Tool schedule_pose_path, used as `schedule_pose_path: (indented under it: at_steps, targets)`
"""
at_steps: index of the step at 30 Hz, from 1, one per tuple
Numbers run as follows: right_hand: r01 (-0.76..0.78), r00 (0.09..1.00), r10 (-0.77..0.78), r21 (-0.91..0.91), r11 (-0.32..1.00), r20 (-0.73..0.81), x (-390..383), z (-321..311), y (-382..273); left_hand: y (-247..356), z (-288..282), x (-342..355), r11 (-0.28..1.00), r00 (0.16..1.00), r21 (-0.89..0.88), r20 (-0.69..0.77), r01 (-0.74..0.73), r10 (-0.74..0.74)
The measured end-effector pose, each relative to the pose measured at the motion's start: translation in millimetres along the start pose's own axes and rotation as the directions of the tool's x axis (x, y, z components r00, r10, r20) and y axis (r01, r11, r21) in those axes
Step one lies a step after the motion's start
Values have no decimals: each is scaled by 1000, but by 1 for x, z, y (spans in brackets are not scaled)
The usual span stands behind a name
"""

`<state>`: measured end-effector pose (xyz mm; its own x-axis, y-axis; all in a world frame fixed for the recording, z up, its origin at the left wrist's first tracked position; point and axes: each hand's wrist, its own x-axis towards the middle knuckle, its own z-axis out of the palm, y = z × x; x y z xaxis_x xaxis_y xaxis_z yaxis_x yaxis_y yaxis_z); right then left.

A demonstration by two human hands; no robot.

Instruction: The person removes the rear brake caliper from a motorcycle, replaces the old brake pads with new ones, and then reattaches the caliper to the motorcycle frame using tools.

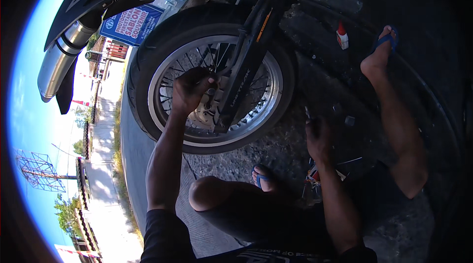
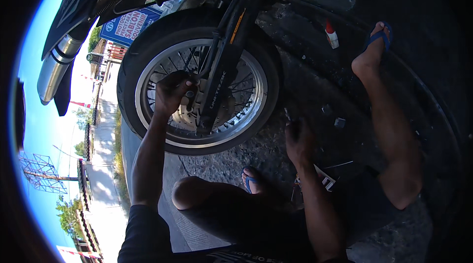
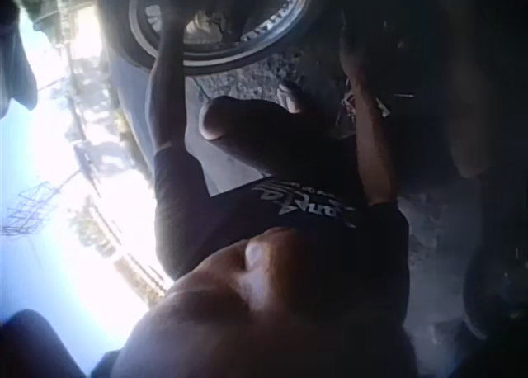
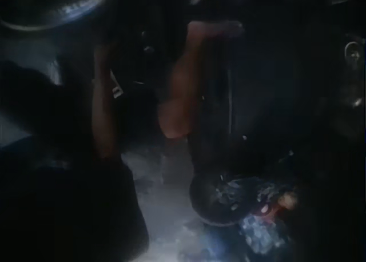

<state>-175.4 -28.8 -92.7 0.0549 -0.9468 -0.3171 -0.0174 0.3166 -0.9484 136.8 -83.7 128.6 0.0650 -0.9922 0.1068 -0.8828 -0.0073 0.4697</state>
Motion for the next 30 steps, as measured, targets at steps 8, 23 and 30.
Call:
schedule_pose_path:
  at_steps: [8,23,30]
  targets:
    - [65,998,-65,-3,998,-22,3,21,2,-10,-5,13,1000,991,3,130,19,-19]
    - [195,950,-161,-107,975,266,-59,87,-65,-1,-16,19,976,970,215,227,41,-91]
    - [409,904,-352,-254,876,241,-64,168,-112,0,-23,18,978,964,206,255,21,-75]
